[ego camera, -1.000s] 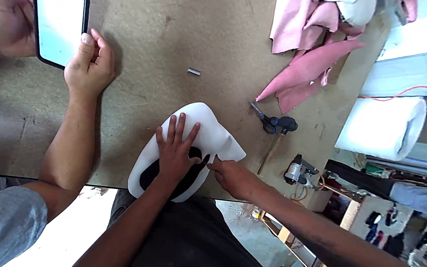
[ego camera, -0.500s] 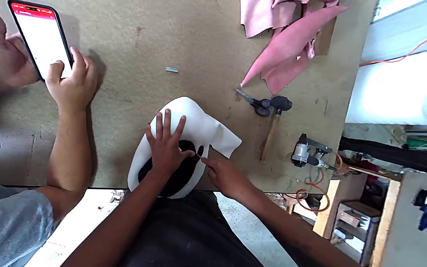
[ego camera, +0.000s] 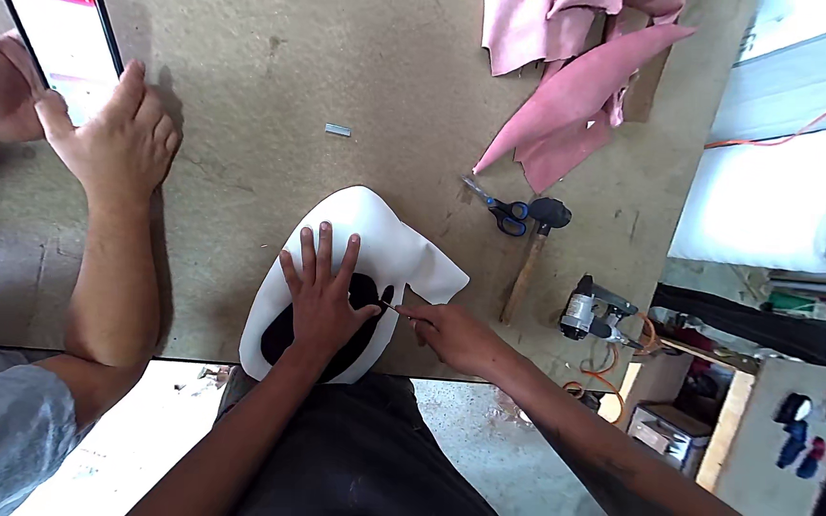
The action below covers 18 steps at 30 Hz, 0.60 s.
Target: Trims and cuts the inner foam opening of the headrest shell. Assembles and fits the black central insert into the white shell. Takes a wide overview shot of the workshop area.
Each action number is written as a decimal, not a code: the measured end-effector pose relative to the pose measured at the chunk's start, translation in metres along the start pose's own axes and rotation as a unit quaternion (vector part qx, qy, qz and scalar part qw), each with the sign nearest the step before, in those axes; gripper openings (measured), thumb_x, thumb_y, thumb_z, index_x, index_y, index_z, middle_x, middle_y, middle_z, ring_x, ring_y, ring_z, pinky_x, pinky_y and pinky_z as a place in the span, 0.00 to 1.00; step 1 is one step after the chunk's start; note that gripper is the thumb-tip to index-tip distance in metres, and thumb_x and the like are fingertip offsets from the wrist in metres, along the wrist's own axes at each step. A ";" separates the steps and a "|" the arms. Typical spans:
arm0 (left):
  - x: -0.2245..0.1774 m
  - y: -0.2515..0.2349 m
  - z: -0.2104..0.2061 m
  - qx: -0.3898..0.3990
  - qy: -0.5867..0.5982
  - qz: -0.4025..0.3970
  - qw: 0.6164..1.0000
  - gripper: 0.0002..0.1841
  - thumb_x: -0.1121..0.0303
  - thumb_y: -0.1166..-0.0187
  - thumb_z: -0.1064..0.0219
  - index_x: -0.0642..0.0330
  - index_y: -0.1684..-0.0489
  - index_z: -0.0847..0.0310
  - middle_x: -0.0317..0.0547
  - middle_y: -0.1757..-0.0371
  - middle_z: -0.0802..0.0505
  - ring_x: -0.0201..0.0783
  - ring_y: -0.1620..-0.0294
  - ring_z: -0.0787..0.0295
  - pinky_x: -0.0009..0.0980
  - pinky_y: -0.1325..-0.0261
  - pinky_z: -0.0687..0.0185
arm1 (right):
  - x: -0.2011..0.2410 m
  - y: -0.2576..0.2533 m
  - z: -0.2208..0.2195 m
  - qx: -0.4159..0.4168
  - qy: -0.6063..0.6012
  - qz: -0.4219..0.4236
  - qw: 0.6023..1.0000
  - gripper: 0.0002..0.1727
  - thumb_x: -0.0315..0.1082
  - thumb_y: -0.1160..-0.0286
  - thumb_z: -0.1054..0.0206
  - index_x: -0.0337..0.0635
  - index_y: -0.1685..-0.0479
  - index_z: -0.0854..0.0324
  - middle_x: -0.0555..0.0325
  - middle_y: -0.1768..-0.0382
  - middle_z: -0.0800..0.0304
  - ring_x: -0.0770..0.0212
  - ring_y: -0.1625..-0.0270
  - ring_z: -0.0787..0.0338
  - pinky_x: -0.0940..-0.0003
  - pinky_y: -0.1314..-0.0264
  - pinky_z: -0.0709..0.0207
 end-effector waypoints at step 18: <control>-0.002 0.005 -0.016 0.007 0.014 0.018 1.000 0.65 0.20 0.52 0.27 0.24 0.03 0.58 0.44 0.01 0.66 0.55 0.02 0.85 0.74 0.11 0.87 | 0.044 -0.062 0.030 0.198 0.241 0.080 0.947 0.17 0.41 0.15 0.41 0.71 0.36 0.12 0.67 0.64 0.09 0.63 0.63 0.10 0.54 0.62 0.16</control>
Point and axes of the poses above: each hand's wrist, its own y-axis away from the middle knuckle, its own z-axis out of the back of the hand, x = y × z, the point moved 8 cm from there along -y, towards the middle knuckle
